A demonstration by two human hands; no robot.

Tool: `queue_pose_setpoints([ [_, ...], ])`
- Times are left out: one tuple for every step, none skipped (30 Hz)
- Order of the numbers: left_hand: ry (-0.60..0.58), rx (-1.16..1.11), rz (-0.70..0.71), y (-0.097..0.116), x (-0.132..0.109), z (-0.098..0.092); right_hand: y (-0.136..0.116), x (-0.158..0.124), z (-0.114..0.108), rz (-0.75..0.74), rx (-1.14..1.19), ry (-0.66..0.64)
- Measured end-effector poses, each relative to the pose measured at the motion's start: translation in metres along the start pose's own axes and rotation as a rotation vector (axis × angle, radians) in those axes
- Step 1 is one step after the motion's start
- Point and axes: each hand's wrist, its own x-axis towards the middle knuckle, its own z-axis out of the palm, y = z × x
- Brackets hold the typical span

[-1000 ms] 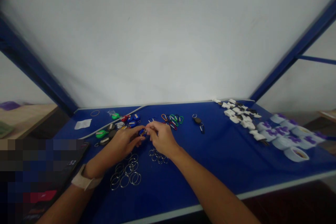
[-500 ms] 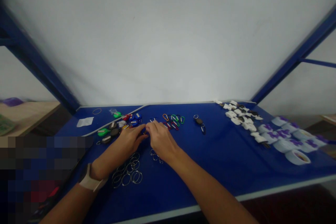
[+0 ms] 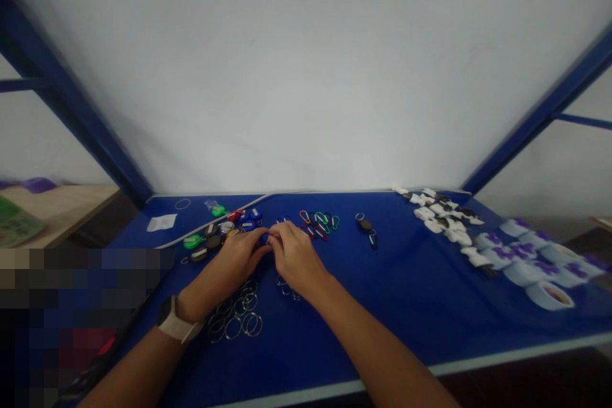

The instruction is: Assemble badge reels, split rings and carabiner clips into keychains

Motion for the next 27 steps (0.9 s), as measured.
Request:
queue_pose_setpoints([
  [0.004,-0.002,-0.004,0.000,0.000,0.000,0.000,0.000,0.000,0.015,0.007,-0.007],
  [0.002,-0.005,-0.011,0.001,0.001,0.000,0.000,0.000,-0.001,0.025,0.004,-0.024],
  [-0.006,-0.009,-0.017,0.002,0.001,-0.001,0.000,0.000,-0.001,0.035,-0.003,-0.048],
  [-0.014,-0.010,-0.021,0.002,0.002,-0.001,0.000,0.000,-0.001,0.045,-0.011,-0.070],
  [-0.022,-0.010,-0.025,0.002,0.002,-0.001,0.001,0.000,-0.001,0.054,-0.015,-0.089],
  [-0.025,-0.006,-0.024,0.003,0.002,-0.001,0.001,0.000,-0.001,0.061,-0.013,-0.105],
  [-0.027,-0.002,-0.022,0.003,0.002,-0.001,0.001,0.000,-0.001,0.066,-0.007,-0.115],
  [-0.026,-0.001,-0.019,0.003,0.001,-0.002,0.002,-0.001,-0.001,0.071,0.004,-0.119],
  [-0.023,-0.006,-0.018,0.003,0.001,-0.003,0.002,0.000,-0.001,0.077,0.019,-0.120],
  [-0.019,-0.020,-0.017,0.003,0.001,-0.004,0.002,0.000,-0.002,0.085,0.035,-0.118],
  [-0.014,-0.040,-0.016,0.004,0.002,-0.007,0.002,0.000,-0.003,0.097,0.053,-0.115],
  [-0.005,-0.064,-0.017,0.005,0.002,-0.009,0.002,0.001,-0.004,0.110,0.073,-0.110],
  [0.005,-0.090,-0.017,0.006,0.003,-0.012,0.002,0.002,-0.005,0.124,0.096,-0.104],
  [0.007,-0.117,-0.012,0.007,0.003,-0.015,0.002,0.002,-0.007,0.136,0.121,-0.097],
  [0.010,-0.139,-0.004,0.008,0.004,-0.018,0.002,0.003,-0.008,0.146,0.147,-0.091],
  [0.009,-0.158,0.006,0.009,0.005,-0.020,0.002,0.003,-0.009,0.152,0.173,-0.087],
  [0.009,-0.174,0.015,0.010,0.005,-0.021,0.002,0.003,-0.010,0.157,0.196,-0.085],
  [0.012,-0.187,0.022,0.010,0.006,-0.022,0.003,0.003,-0.011,0.160,0.215,-0.086],
  [0.016,-0.195,0.025,0.010,0.006,-0.022,0.003,0.003,-0.011,0.162,0.227,-0.088],
  [0.022,-0.198,0.026,0.011,0.006,-0.021,0.003,0.003,-0.011,0.161,0.232,-0.091],
  [0.030,-0.194,0.026,0.011,0.007,-0.020,0.003,0.003,-0.012,0.154,0.229,-0.093],
  [0.043,-0.182,0.024,0.010,0.007,-0.019,0.003,0.003,-0.012,0.144,0.220,-0.094],
  [0.055,-0.168,0.023,0.010,0.007,-0.018,0.003,0.003,-0.012,0.131,0.208,-0.099],
  [0.066,-0.156,0.021,0.010,0.007,-0.017,0.002,0.003,-0.013,0.114,0.196,-0.108],
  [0.072,-0.149,0.017,0.009,0.007,-0.017,0.001,0.003,-0.013,0.094,0.185,-0.117],
  [0.073,-0.147,0.009,0.009,0.007,-0.017,0.001,0.003,-0.013,0.077,0.177,-0.126],
  [0.068,-0.145,-0.003,0.009,0.007,-0.018,0.000,0.004,-0.013,0.066,0.174,-0.130],
])
